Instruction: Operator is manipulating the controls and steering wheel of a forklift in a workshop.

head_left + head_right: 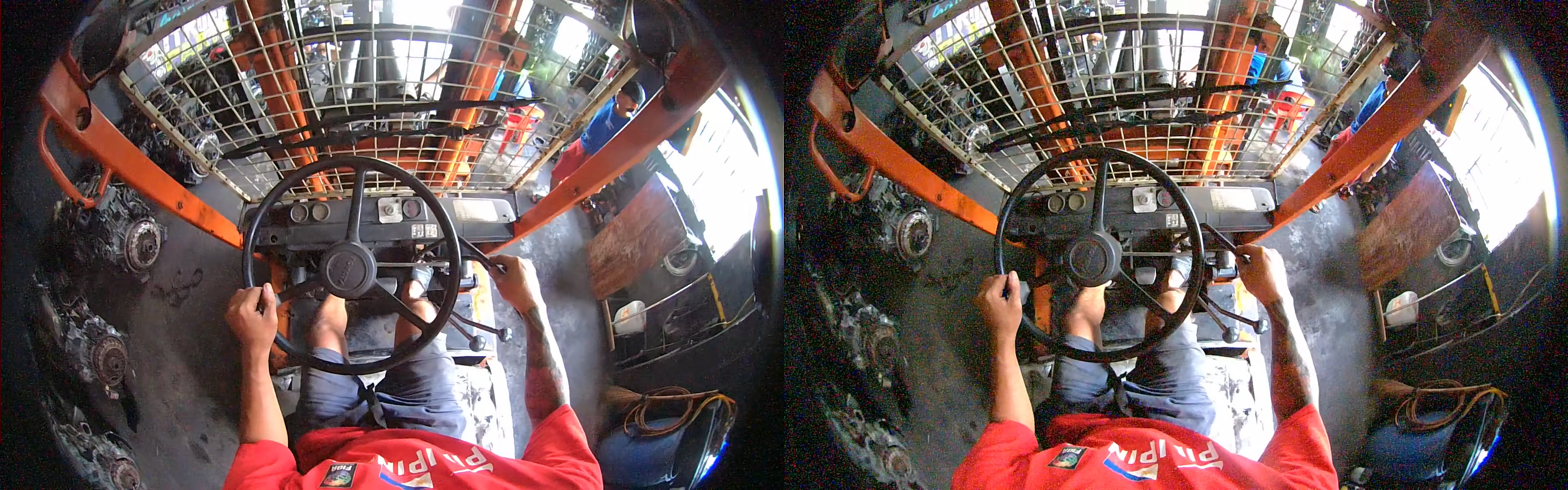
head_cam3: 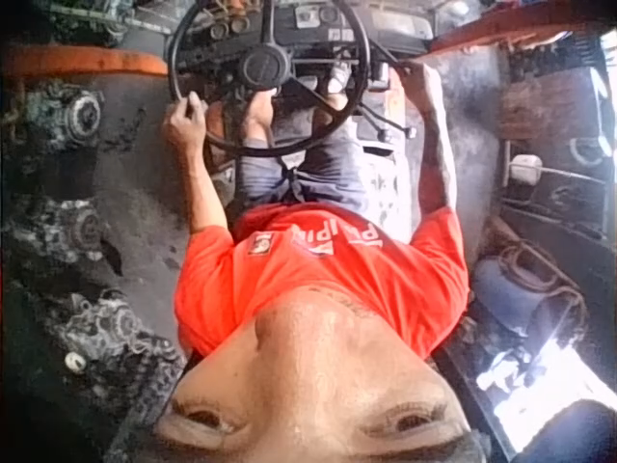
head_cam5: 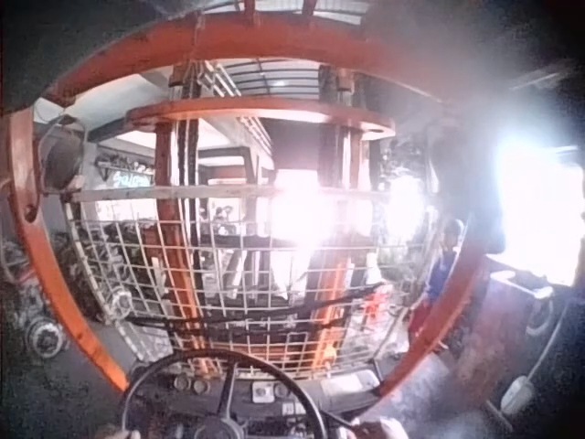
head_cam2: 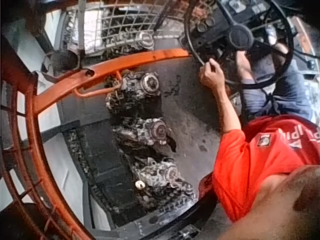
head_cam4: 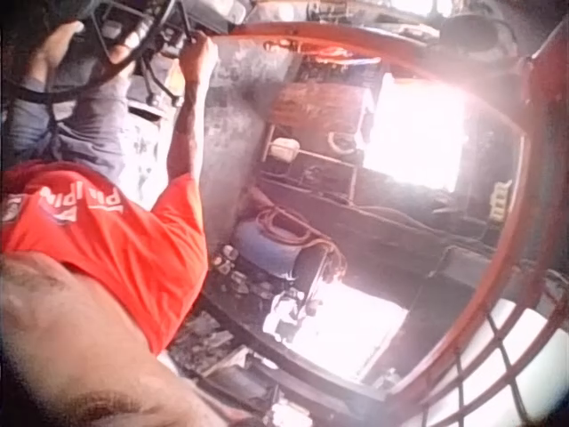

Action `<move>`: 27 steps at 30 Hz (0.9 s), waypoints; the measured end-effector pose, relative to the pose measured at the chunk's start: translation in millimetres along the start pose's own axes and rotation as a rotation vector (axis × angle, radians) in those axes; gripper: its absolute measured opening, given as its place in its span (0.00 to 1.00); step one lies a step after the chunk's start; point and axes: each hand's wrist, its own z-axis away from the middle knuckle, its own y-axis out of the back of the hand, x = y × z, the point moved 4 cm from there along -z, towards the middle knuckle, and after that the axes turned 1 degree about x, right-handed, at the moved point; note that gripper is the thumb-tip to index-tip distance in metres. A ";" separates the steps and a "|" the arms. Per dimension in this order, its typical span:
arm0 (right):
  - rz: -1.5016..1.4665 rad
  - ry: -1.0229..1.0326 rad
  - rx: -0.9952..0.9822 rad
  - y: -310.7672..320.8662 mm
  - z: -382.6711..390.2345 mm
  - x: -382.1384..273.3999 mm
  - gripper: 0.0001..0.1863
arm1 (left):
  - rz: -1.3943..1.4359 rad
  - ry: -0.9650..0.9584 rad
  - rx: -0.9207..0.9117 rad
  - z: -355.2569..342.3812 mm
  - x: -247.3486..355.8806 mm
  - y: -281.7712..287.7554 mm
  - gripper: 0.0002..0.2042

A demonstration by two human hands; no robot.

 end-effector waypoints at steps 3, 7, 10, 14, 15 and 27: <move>0.015 0.008 -0.005 -1.0 0.9 0.1 0.10 | 0.013 0.000 0.010 1.2 0.8 1.2 0.12; -0.010 0.030 0.028 -1.3 1.1 1.5 0.10 | 0.000 0.028 0.013 6.0 -1.5 -0.4 0.12; -0.008 -0.011 0.003 -7.6 10.7 7.2 0.10 | -0.020 0.025 0.014 7.1 -3.8 -2.9 0.12; -0.021 -0.049 0.008 -15.0 32.9 14.9 0.12 | -0.015 0.045 -0.022 7.4 -6.6 -4.7 0.13; -0.019 -0.061 -0.018 -16.9 34.7 16.6 0.12 | -0.025 0.020 -0.004 7.1 -5.9 -4.2 0.13; -0.269 0.114 0.314 -35.3 88.4 16.0 0.09 | 0.326 0.225 -0.227 -4.2 -17.8 0.2 0.13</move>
